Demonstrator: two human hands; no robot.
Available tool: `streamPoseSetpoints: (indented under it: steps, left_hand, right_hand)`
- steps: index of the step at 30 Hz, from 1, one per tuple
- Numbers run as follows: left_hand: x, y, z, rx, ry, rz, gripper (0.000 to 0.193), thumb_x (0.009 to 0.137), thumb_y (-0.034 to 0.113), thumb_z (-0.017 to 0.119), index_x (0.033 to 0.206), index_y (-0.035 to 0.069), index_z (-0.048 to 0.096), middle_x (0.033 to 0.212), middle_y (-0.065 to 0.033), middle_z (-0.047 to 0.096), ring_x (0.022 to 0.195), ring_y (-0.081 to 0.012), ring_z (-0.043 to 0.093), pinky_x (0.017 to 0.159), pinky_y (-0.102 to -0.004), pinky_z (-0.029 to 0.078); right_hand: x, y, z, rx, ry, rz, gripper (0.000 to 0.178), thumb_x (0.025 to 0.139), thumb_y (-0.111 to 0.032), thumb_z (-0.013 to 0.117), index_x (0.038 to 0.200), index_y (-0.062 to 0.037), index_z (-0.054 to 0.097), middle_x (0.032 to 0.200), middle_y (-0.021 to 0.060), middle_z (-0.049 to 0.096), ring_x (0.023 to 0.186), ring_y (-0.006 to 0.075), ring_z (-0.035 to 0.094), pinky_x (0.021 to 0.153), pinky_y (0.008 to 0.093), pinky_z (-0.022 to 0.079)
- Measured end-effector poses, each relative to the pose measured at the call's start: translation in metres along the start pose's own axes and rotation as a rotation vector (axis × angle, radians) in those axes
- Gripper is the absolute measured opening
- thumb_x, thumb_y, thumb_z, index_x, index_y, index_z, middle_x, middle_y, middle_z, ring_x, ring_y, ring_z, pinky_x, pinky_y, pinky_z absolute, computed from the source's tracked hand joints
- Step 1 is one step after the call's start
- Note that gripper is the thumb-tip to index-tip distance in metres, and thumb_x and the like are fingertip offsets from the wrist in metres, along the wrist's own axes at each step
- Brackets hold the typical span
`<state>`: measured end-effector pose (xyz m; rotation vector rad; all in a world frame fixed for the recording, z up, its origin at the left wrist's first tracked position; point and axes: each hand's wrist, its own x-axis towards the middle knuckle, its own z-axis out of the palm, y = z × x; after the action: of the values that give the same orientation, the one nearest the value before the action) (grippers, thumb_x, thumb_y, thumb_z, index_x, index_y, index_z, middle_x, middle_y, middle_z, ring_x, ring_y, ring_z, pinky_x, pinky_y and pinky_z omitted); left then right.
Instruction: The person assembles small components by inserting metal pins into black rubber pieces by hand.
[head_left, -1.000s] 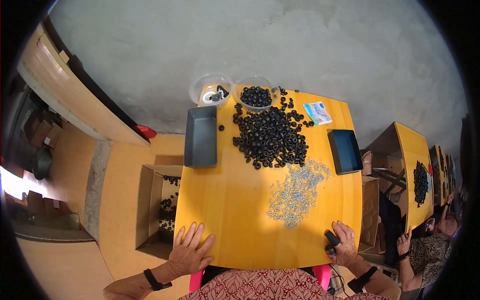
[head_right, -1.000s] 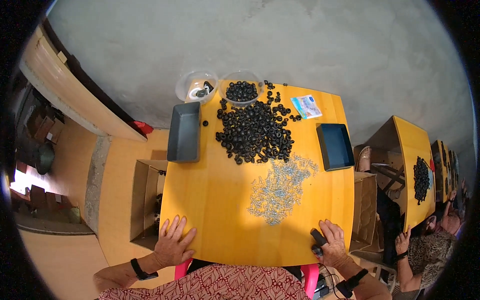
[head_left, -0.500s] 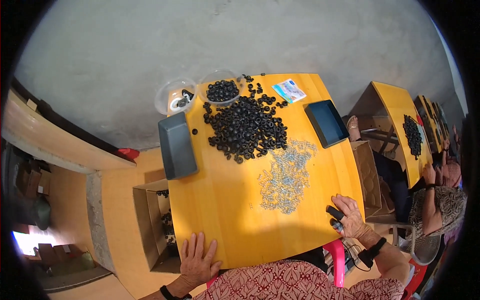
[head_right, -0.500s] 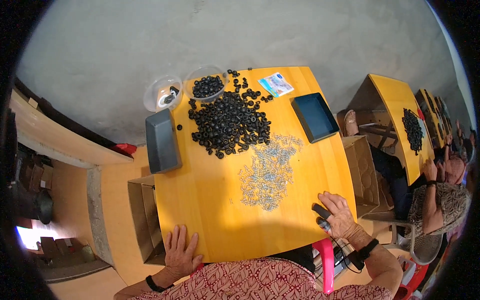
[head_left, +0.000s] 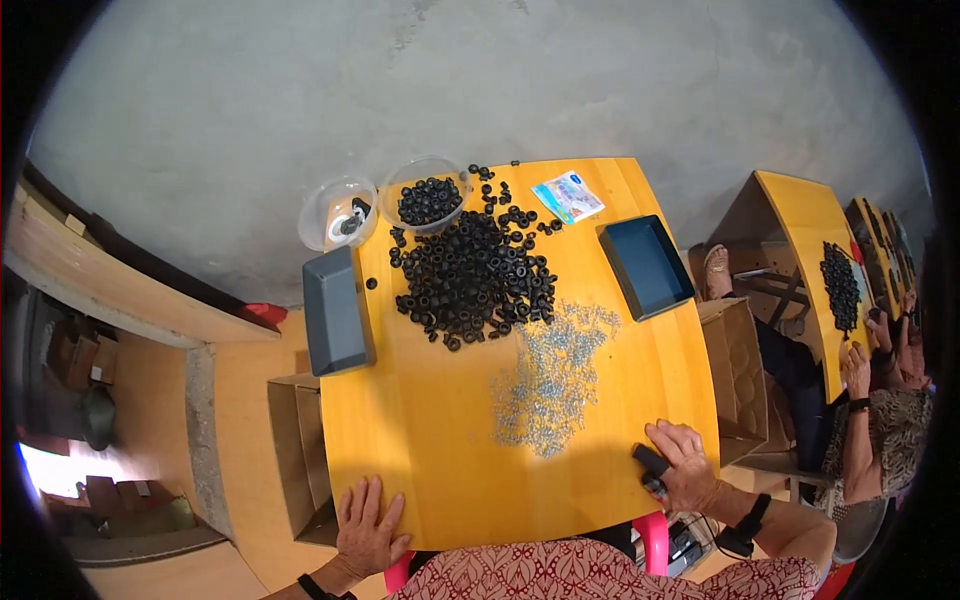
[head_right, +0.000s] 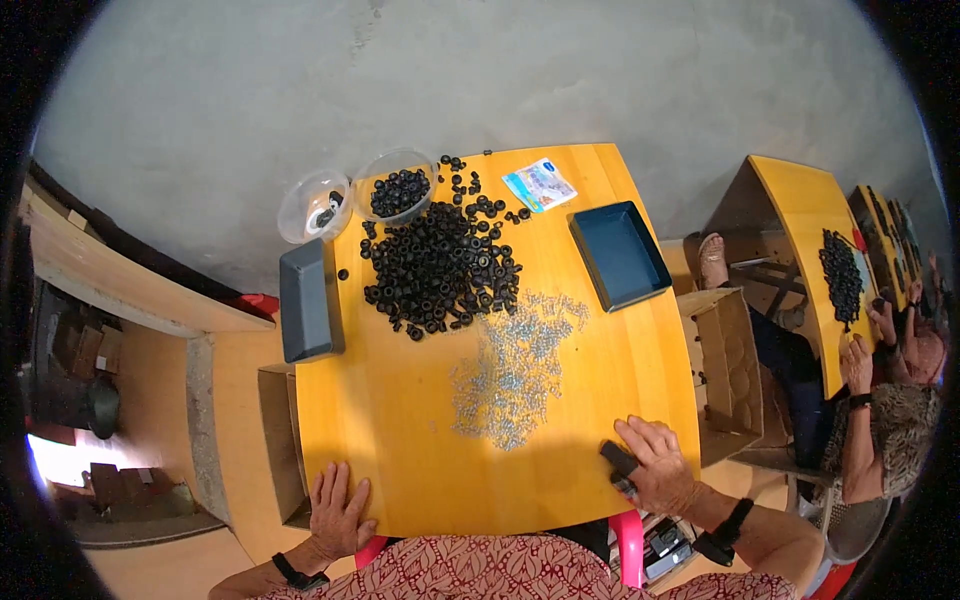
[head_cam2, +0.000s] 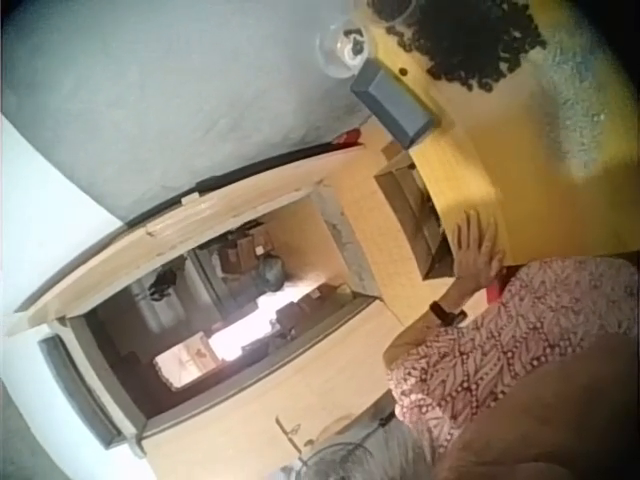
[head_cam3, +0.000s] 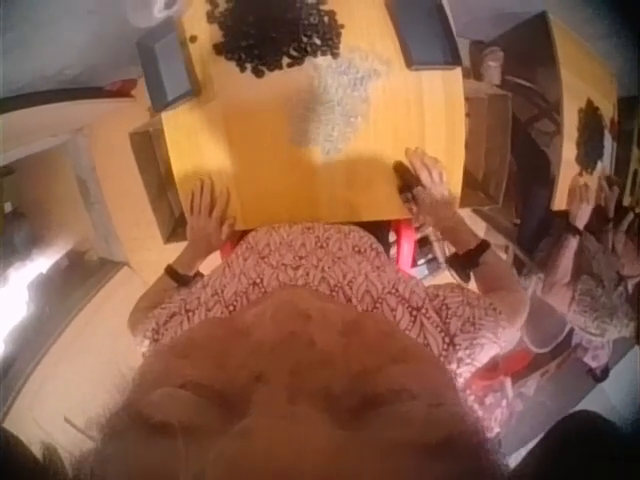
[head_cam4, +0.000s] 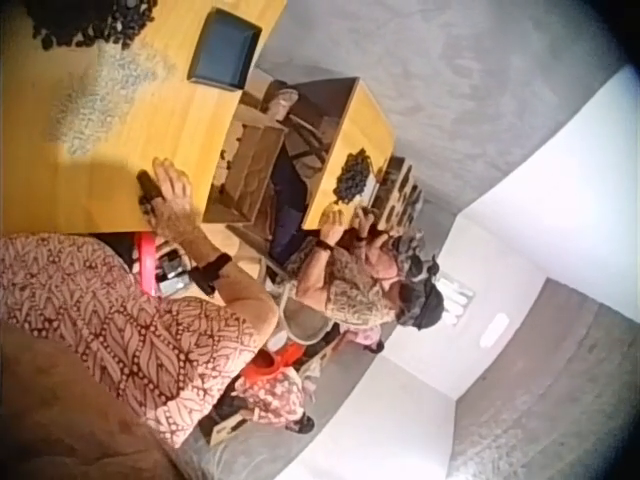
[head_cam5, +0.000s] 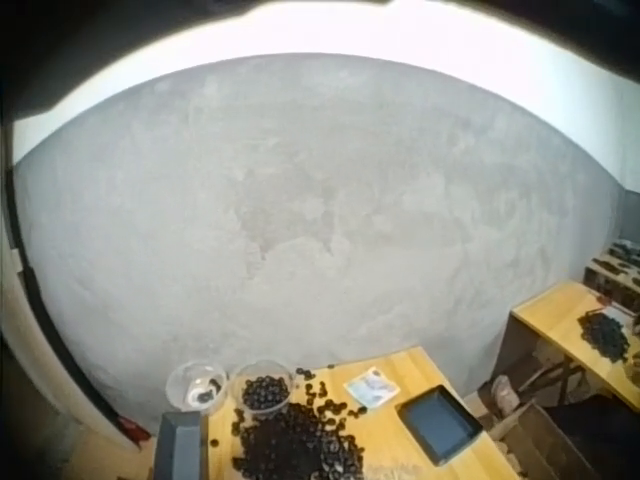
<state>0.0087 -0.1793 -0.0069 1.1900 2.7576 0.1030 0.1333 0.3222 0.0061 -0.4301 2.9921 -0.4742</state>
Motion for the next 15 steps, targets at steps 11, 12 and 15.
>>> streamPoseSetpoints:
  steps: [11,12,15]
  left_hand:
    - [-0.0057,0.0015,0.0009,-0.039,0.012,-0.047,0.059,0.095,0.054,0.039,0.135,0.012,0.052,0.146,-0.0295,0.035,0.137,-0.0457,0.033,0.109,-0.0591,0.022]
    - [-0.0057,0.0010,0.0014,-0.039,0.014,-0.065,0.059,0.095,0.054,0.039,0.135,0.012,0.052,0.146,-0.0295,0.035,0.137,-0.0457,0.033,0.109,-0.0591,0.022]
    - [-0.0027,0.0014,-0.0002,-0.031,0.005,-0.058,0.059,0.094,0.053,0.042,0.135,0.013,0.052,0.147,-0.0289,0.035,0.137,-0.0454,0.032,0.109,-0.0589,0.023]
  right_hand:
    - [-0.0024,0.0092,-0.0021,0.129,-0.092,-0.016,0.060,0.073,-0.028,0.074,0.128,-0.0092,0.057,0.146,0.0226,0.036,0.133,0.0406,0.036,0.103,0.0565,0.033]
    - [-0.0027,0.0096,-0.0005,0.129,-0.097,-0.034,0.060,0.073,-0.028,0.074,0.128,-0.0092,0.057,0.146,0.0226,0.036,0.133,0.0406,0.036,0.103,0.0565,0.033]
    - [-0.0032,0.0097,0.0005,0.131,-0.090,-0.024,0.060,0.074,-0.027,0.073,0.129,-0.0090,0.057,0.146,0.0225,0.036,0.134,0.0410,0.035,0.102,0.0568,0.033]
